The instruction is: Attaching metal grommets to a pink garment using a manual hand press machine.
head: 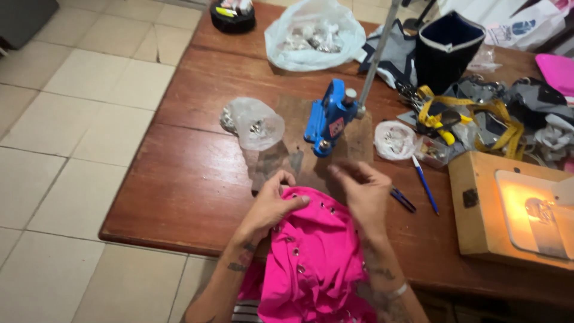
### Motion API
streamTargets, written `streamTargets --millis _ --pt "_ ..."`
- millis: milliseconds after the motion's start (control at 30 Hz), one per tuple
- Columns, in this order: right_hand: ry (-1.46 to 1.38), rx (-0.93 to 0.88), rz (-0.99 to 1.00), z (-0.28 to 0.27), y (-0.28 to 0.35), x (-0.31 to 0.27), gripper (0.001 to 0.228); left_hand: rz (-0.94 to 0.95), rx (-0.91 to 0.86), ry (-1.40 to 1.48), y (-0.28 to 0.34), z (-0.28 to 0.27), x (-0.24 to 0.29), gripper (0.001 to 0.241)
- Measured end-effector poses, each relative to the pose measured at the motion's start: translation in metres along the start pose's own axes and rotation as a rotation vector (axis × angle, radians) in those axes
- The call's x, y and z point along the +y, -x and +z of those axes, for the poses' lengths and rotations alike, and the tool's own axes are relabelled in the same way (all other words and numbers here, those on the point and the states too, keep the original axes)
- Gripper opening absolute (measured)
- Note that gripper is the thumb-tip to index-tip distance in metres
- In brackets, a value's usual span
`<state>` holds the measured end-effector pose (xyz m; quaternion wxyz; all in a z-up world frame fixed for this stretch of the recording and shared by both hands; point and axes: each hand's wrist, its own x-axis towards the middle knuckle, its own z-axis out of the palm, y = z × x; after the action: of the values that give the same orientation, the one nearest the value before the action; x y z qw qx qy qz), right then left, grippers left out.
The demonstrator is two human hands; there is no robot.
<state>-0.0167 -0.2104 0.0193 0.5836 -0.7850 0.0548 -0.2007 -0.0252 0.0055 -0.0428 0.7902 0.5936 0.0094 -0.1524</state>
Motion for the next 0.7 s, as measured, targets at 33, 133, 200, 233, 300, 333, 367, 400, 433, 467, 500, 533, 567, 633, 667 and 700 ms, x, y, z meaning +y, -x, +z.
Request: streamTargets --millis 33,133,200,233,300,333,367,400,433,467,500,533,567,633,667,700 --pt "-0.074 0.095 0.094 -0.009 -0.003 0.015 0.021 0.009 0.006 -0.005 0.0 0.001 -0.002 0.05" --pt "-0.162 0.169 0.101 -0.016 -0.019 0.033 0.024 -0.008 0.02 0.006 0.008 0.006 0.007 0.052" --pt "-0.165 0.168 0.088 -0.009 -0.031 0.03 0.025 0.008 0.019 0.001 0.004 0.004 0.015 0.053" --pt "-0.153 0.161 0.094 -0.008 -0.03 0.03 0.027 0.0 0.023 0.007 0.01 0.004 0.013 0.053" --pt "-0.227 0.141 0.133 0.002 -0.031 0.026 0.027 0.002 0.023 0.016 0.003 0.001 -0.006 0.054" --pt "-0.303 0.13 0.165 0.007 -0.035 0.023 0.026 0.011 0.014 0.021 -0.004 0.0 -0.013 0.055" --pt "-0.309 0.131 0.159 0.012 -0.038 0.023 0.026 0.018 0.013 0.016 -0.003 0.0 -0.007 0.055" --pt "-0.328 0.122 0.146 0.017 -0.042 0.023 0.026 0.01 0.013 0.02 -0.002 0.001 -0.002 0.056" --pt "-0.339 0.114 0.142 0.018 -0.04 0.025 0.025 -0.009 0.012 0.027 0.004 0.004 0.0 0.056" --pt "-0.34 0.116 0.146 0.021 -0.044 0.032 0.025 -0.013 0.012 0.025 0.003 0.004 0.001 0.056" --pt "-0.324 0.113 0.101 0.023 -0.047 0.039 0.023 -0.005 0.012 0.03 0.003 0.004 0.001 0.056" --pt "-0.308 0.111 0.057 0.026 -0.049 0.045 0.021 0.003 0.012 0.035 0.004 0.004 0.002 0.056" --pt "-0.313 0.107 0.051 0.029 -0.046 0.032 0.021 0.011 0.015 0.033 0.004 0.003 0.001 0.056" --pt "-0.288 0.14 0.016 0.032 -0.038 0.005 0.036 -0.009 0.007 0.01 0.003 0.004 0.0 0.054" --pt "-0.29 0.141 0.012 0.034 -0.046 0.013 0.036 -0.005 0.006 0.009 -0.003 0.002 -0.001 0.054" --pt "-0.355 0.139 0.024 0.035 -0.048 0.021 0.054 -0.004 0.002 0.021 -0.003 0.002 -0.005 0.054"
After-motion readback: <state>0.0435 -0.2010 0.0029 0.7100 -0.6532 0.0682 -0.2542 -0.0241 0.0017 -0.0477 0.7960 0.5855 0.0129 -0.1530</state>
